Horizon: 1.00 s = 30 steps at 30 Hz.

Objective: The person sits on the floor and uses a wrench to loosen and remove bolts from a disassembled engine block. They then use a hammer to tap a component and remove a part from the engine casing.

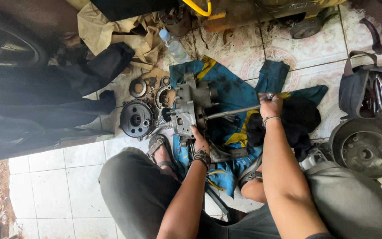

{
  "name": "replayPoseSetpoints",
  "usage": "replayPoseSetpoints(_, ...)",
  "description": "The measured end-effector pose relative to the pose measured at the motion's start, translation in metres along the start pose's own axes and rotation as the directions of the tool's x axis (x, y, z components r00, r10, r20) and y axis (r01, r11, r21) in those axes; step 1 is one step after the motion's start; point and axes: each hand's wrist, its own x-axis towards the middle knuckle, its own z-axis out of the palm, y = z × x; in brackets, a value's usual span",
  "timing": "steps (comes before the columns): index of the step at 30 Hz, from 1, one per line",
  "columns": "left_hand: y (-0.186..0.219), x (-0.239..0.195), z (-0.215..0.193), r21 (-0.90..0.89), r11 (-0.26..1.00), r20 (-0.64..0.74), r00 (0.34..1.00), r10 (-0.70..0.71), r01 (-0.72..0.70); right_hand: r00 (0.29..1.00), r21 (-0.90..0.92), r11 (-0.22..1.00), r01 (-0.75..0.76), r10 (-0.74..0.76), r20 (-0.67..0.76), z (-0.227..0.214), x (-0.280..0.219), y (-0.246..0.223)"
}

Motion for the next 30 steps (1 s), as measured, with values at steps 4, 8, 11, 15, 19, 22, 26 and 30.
replayPoseSetpoints(4,0.009,-0.014,-0.004,0.063,0.998,0.023,1.0,-0.006,0.004,0.987,0.244,0.957,-0.154,0.159,0.0,-0.044,-0.066,-0.083)
replayPoseSetpoints(8,0.017,-0.026,-0.002,0.03,0.999,0.022,1.0,-0.015,0.015,0.866,0.613,0.673,-0.415,0.499,0.038,-0.035,-0.058,-0.075)
replayPoseSetpoints(11,0.011,-0.021,-0.004,0.028,1.0,0.021,1.0,-0.014,0.013,0.873,0.693,0.659,-0.293,0.48,-0.087,-0.019,-0.029,-0.038)
replayPoseSetpoints(15,0.005,-0.001,0.0,-0.001,1.0,0.032,0.999,0.011,-0.011,0.788,0.804,0.542,-0.245,0.594,-0.161,-0.045,-0.08,-0.109)
replayPoseSetpoints(19,0.022,-0.021,-0.004,0.028,0.999,0.036,0.999,0.023,-0.024,0.667,0.844,0.507,-0.177,0.692,-0.275,-0.018,-0.028,-0.034)
replayPoseSetpoints(22,0.019,-0.014,-0.007,0.011,1.0,0.025,0.999,0.02,-0.021,0.604,0.877,0.38,-0.293,0.785,-0.139,-0.01,-0.044,-0.06)
replayPoseSetpoints(26,0.011,-0.01,-0.001,-0.005,1.0,0.02,1.0,-0.013,0.013,0.6,0.886,0.326,-0.329,0.797,-0.07,-0.021,-0.072,-0.096)
replayPoseSetpoints(30,0.025,-0.037,-0.006,0.042,0.999,0.033,0.999,-0.032,0.031,0.638,0.806,0.532,-0.26,0.721,-0.271,-0.011,-0.065,-0.078)
